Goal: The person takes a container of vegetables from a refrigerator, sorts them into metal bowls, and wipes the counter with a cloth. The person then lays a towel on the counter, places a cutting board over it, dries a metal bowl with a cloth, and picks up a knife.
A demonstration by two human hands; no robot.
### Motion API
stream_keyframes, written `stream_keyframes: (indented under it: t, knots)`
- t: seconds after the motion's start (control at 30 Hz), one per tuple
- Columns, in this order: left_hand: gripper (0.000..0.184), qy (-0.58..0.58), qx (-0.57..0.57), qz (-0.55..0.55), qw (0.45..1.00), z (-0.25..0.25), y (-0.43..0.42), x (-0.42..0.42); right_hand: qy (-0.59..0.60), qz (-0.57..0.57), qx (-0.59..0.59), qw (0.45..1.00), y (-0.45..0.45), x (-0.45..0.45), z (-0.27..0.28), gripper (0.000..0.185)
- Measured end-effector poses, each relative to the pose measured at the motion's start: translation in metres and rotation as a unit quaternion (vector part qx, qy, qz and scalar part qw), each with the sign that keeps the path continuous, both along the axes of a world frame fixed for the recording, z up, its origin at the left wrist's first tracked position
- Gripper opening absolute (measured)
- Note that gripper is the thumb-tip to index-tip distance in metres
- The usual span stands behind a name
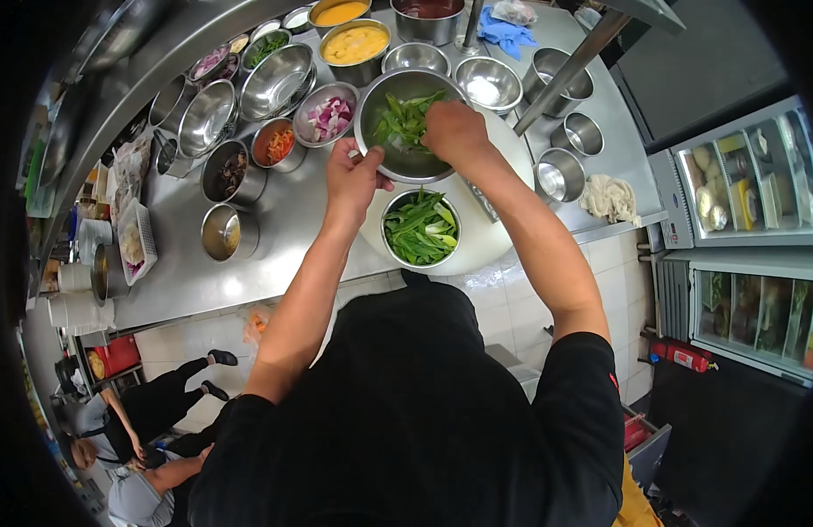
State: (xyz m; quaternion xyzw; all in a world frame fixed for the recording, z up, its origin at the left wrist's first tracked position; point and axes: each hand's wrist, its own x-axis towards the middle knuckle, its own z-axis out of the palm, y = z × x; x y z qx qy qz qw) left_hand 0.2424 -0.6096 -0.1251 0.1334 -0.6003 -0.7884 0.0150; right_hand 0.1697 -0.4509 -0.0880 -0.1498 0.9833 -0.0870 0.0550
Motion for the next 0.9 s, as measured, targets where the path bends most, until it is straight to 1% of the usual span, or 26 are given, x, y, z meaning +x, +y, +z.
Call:
stream_keyframes:
  t: [0.13, 0.23, 0.33, 0.37, 0.43, 0.47, 0.5, 0.57, 0.6, 0.63, 0.7, 0.73, 0.77, 0.83, 0.87, 0.9]
  knots:
    - [0.016, 0.017, 0.007, -0.006, 1.0, -0.002, 0.0, 0.007, 0.012, -0.027, 0.033, 0.999, -0.012, 0.004, -0.003, 0.025]
    - [0.016, 0.009, 0.002, -0.034, 0.999, -0.004, -0.008, 0.002, 0.01, -0.072, 0.028, 0.997, -0.011, 0.002, -0.008, 0.02]
    - [0.017, 0.011, 0.02, -0.062, 0.998, -0.008, -0.017, -0.002, -0.022, -0.06, -0.129, 0.99, 0.003, 0.01, 0.003, 0.017]
    - [0.018, 0.004, 0.026, -0.072, 0.997, -0.007, -0.021, -0.003, -0.022, -0.071, -0.12, 0.99, 0.009, 0.014, 0.01, 0.017]
    - [0.018, -0.002, 0.036, -0.092, 0.995, -0.005, -0.029, -0.003, -0.069, -0.047, -0.186, 0.979, 0.011, 0.025, 0.034, 0.022]
    - [0.018, -0.002, 0.043, -0.096, 0.994, -0.004, -0.032, -0.002, -0.057, -0.06, -0.21, 0.974, 0.015, 0.029, 0.03, 0.024]
    - [0.019, -0.003, 0.05, -0.101, 0.994, -0.003, -0.034, -0.001, -0.056, -0.072, -0.206, 0.974, 0.01, 0.04, 0.044, 0.024]
    - [0.018, 0.007, 0.065, -0.113, 0.991, -0.01, -0.038, -0.002, -0.191, -0.199, -0.204, 0.939, -0.007, 0.068, 0.082, 0.025]
    - [0.018, 0.02, 0.075, -0.11, 0.991, -0.013, -0.041, -0.003, -0.191, -0.18, -0.208, 0.942, -0.005, 0.078, 0.079, 0.025]
    - [0.018, 0.02, 0.076, -0.117, 0.99, -0.013, -0.044, -0.003, -0.189, -0.186, -0.209, 0.941, -0.004, 0.09, 0.071, 0.025]
    - [0.019, 0.024, 0.08, -0.117, 0.99, -0.012, -0.048, -0.003, -0.173, -0.113, -0.171, 0.963, -0.005, 0.111, 0.051, 0.02]
    - [0.019, 0.026, 0.08, -0.121, 0.989, -0.01, -0.05, -0.003, -0.168, -0.11, -0.146, 0.969, -0.01, 0.119, 0.041, 0.021]
    - [0.019, 0.02, 0.071, -0.122, 0.99, -0.008, -0.05, -0.002, -0.119, -0.122, -0.117, 0.978, -0.011, 0.125, 0.03, 0.021]
    - [0.019, 0.016, 0.063, -0.124, 0.99, -0.004, -0.05, -0.001, 0.014, -0.158, -0.063, 0.985, -0.016, 0.121, 0.038, 0.022]
    - [0.019, 0.016, 0.059, -0.136, 0.989, -0.003, -0.05, 0.0, 0.015, -0.159, -0.065, 0.985, -0.019, 0.116, 0.039, 0.022]
    - [0.019, 0.016, 0.055, -0.149, 0.987, -0.001, -0.049, 0.002, 0.147, -0.153, -0.054, 0.976, -0.022, 0.108, 0.04, 0.021]
